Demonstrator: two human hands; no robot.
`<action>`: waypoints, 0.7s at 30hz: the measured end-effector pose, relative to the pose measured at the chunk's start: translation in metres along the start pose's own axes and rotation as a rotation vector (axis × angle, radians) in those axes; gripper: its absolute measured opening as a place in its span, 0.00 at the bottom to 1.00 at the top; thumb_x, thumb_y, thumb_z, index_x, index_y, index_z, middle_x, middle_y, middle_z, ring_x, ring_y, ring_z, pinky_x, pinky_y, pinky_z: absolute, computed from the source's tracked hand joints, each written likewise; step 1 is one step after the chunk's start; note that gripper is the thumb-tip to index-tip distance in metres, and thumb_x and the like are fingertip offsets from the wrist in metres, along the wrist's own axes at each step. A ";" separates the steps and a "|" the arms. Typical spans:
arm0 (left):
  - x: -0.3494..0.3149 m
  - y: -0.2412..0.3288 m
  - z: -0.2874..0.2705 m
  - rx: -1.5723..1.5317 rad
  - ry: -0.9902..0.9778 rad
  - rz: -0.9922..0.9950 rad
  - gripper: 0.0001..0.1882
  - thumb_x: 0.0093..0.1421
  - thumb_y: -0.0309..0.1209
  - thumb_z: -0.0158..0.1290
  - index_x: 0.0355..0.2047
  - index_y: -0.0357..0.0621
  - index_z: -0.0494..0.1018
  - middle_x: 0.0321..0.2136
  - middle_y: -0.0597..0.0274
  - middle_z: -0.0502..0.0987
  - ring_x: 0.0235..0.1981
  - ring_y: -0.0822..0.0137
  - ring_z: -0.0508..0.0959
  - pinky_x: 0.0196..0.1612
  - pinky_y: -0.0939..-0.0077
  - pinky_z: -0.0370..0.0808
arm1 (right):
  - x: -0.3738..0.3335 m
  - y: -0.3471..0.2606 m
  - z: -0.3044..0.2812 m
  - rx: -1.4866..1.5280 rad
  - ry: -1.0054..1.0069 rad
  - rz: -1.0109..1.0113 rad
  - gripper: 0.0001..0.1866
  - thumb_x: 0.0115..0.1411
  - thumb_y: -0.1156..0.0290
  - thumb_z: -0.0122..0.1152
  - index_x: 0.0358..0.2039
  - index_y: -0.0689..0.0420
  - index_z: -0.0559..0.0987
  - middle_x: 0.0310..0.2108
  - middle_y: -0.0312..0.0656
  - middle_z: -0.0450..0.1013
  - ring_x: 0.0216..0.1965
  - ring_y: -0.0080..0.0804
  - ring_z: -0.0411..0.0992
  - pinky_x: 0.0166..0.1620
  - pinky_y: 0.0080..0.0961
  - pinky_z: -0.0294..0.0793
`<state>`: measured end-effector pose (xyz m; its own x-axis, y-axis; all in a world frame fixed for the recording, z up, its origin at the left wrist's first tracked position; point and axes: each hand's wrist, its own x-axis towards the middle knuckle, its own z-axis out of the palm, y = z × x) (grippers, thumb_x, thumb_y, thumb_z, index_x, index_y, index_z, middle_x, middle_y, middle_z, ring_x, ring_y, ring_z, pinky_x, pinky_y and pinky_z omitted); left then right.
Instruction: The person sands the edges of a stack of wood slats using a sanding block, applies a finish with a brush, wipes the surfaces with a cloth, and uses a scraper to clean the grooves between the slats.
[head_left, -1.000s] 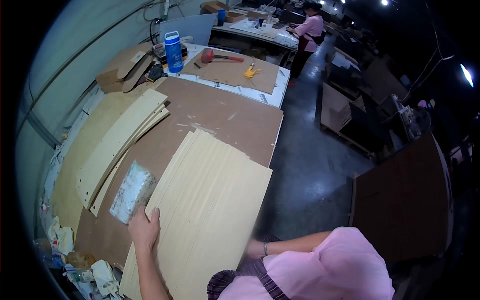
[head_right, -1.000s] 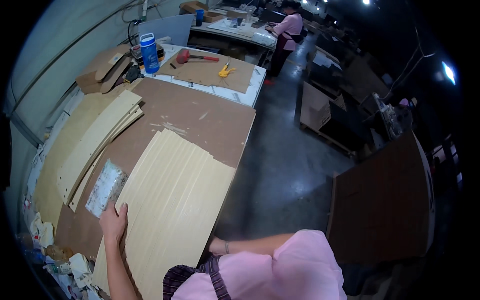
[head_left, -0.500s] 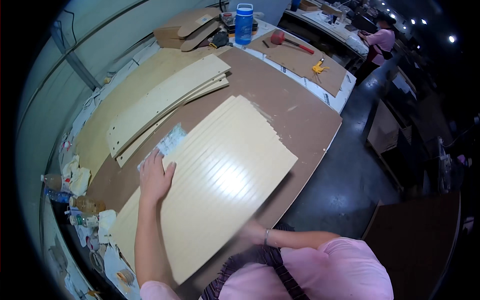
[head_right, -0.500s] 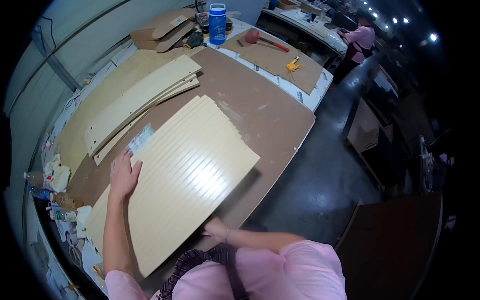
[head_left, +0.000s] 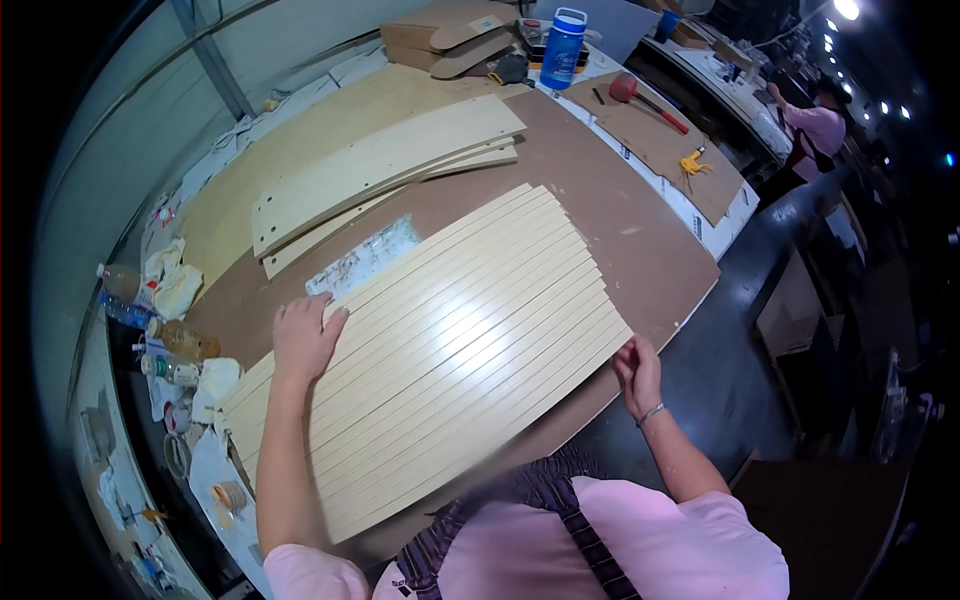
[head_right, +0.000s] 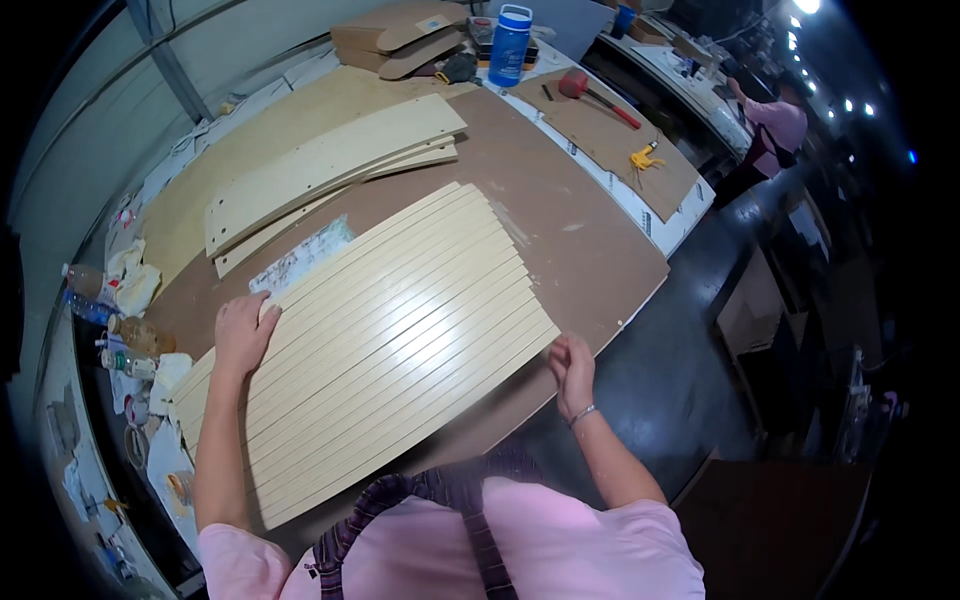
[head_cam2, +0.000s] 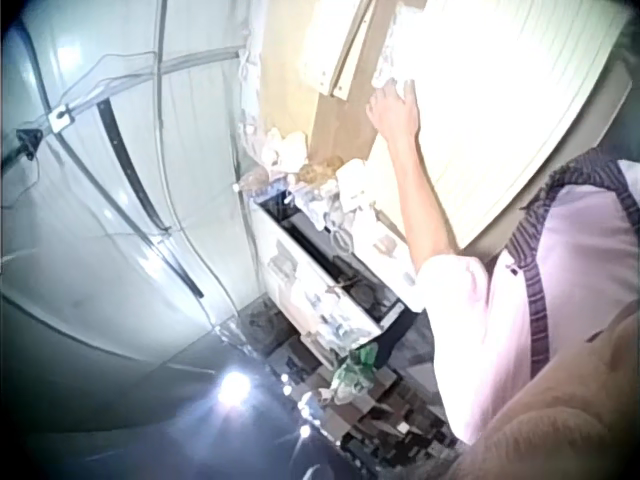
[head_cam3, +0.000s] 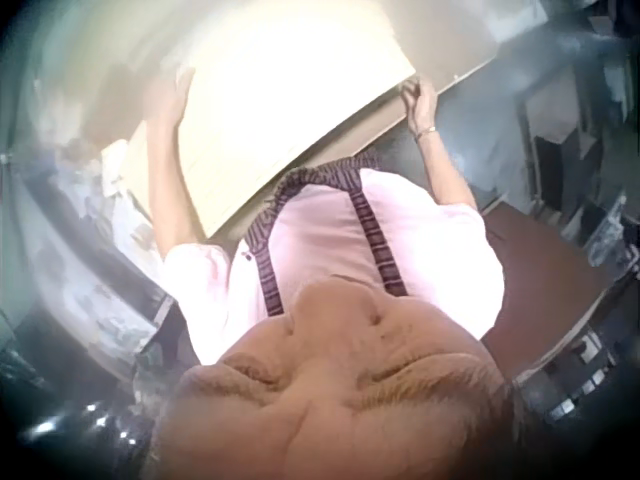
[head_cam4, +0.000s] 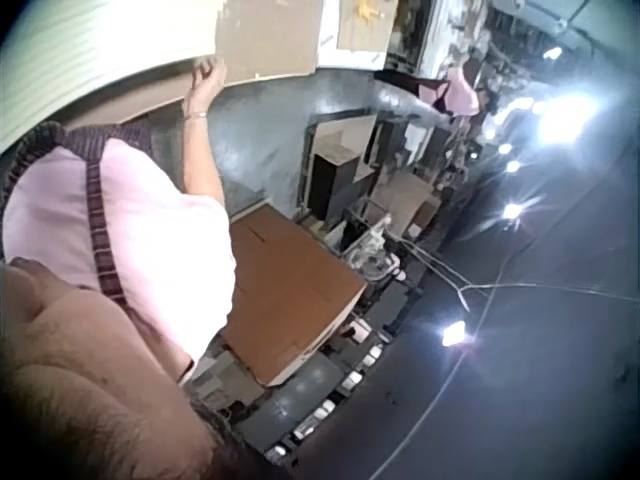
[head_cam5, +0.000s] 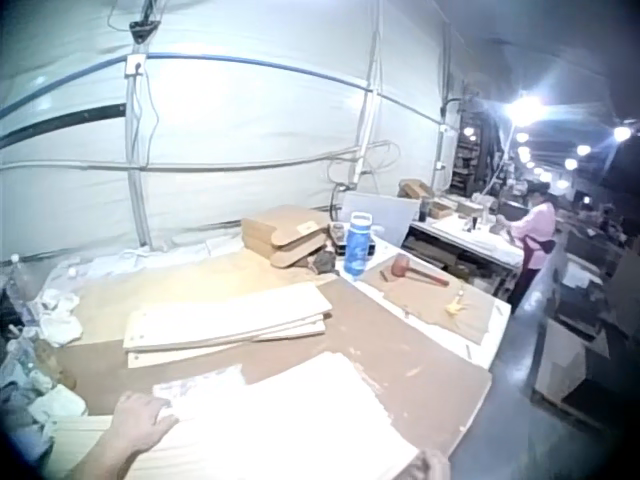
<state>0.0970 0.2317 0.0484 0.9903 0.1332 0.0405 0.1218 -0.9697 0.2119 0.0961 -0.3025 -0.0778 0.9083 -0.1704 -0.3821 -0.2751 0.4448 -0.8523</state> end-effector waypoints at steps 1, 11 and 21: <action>-0.005 -0.003 0.000 0.005 0.008 -0.016 0.25 0.65 0.50 0.50 0.53 0.44 0.75 0.51 0.53 0.78 0.56 0.53 0.73 0.65 0.49 0.60 | 0.011 -0.010 0.020 -0.029 -0.003 -0.014 0.20 0.72 0.56 0.46 0.52 0.59 0.73 0.50 0.41 0.71 0.52 0.30 0.70 0.54 0.26 0.70; -0.138 -0.112 -0.044 -0.672 0.388 -0.685 0.29 0.73 0.48 0.40 0.64 0.41 0.66 0.63 0.55 0.69 0.65 0.57 0.66 0.68 0.67 0.57 | 0.159 -0.100 0.168 -0.543 -0.615 -0.114 0.42 0.72 0.36 0.24 0.74 0.55 0.47 0.77 0.43 0.38 0.77 0.35 0.34 0.74 0.36 0.29; -0.195 -0.126 -0.029 -1.666 0.316 -0.702 0.36 0.74 0.53 0.37 0.72 0.43 0.50 0.67 0.60 0.63 0.66 0.65 0.64 0.67 0.70 0.62 | 0.193 -0.075 0.230 -0.346 -0.843 0.029 0.42 0.72 0.37 0.32 0.73 0.58 0.53 0.74 0.44 0.47 0.75 0.37 0.45 0.73 0.34 0.47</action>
<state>-0.1132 0.3343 0.0422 0.7198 0.5970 -0.3541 0.0788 0.4366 0.8962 0.3649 -0.1666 -0.0055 0.7915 0.5965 -0.1336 -0.2571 0.1267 -0.9580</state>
